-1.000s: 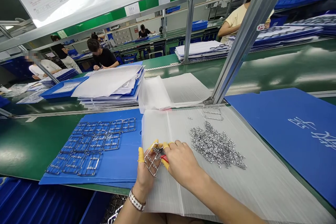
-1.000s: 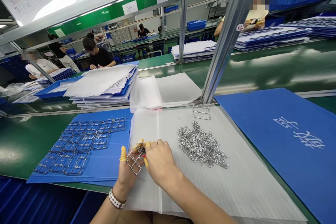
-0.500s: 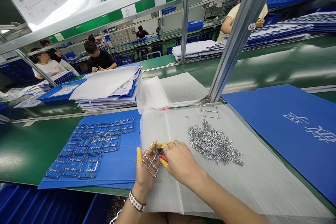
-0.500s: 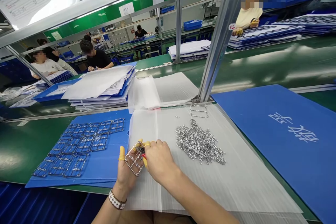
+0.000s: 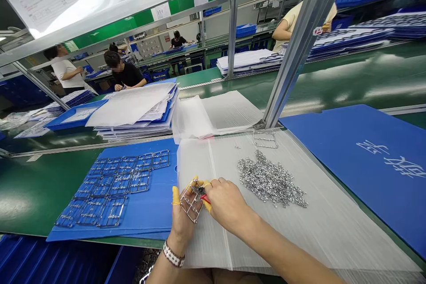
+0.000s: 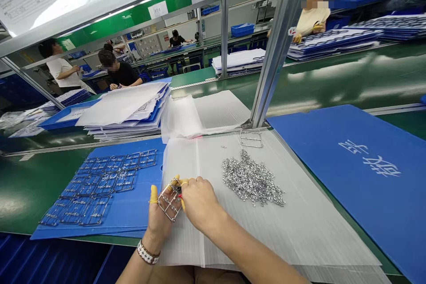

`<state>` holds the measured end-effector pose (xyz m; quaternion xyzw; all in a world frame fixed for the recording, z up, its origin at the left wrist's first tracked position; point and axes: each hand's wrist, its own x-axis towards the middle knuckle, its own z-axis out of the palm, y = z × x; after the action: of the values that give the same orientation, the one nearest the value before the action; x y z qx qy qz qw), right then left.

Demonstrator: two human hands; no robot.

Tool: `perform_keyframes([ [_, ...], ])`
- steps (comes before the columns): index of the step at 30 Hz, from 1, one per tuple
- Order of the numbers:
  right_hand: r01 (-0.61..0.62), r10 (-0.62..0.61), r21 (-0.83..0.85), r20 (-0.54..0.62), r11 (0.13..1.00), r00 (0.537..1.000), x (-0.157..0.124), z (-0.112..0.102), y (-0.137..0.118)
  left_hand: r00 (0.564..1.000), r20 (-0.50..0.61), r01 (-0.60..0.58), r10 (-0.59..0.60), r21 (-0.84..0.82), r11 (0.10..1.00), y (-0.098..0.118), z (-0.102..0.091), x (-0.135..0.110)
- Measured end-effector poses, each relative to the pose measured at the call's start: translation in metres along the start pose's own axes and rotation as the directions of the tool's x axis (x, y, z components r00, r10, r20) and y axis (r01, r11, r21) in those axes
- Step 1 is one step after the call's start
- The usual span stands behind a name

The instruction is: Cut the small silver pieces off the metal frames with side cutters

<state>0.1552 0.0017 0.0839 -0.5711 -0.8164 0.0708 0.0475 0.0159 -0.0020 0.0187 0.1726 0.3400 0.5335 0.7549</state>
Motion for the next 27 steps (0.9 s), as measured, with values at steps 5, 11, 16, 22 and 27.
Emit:
perform_keyframes([
  [5, -0.028, 0.029, 0.013, -0.030, 1.000, 0.999, -0.009, 0.006, 0.011, 0.998, 0.058, 0.029, -0.023, -0.100, 0.995, 0.008, 0.003, 0.001],
  [11, -0.064, 0.063, 0.026, 0.014, 0.998, 0.998, -0.018, 0.009, 0.013, 0.995, 0.092, 0.053, -0.037, -0.180, 0.982, 0.011, 0.005, 0.004],
  [16, -0.058, 0.057, 0.037, 0.038, 0.998, 0.998, -0.015, 0.007, 0.008, 0.997, 0.067, 0.038, -0.027, -0.179, 0.983, 0.008, 0.008, 0.002],
  [22, -0.054, 0.053, 0.016, 0.047, 0.998, 0.998, -0.011, 0.011, 0.006, 0.999, 0.045, -0.004, 0.010, -0.131, 0.991, 0.005, 0.010, 0.000],
  [27, -0.038, 0.039, -0.019, 0.041, 0.999, 0.998, -0.012, 0.010, 0.003, 0.999, 0.040, -0.031, 0.036, -0.121, 0.992, 0.006, 0.009, -0.001],
])
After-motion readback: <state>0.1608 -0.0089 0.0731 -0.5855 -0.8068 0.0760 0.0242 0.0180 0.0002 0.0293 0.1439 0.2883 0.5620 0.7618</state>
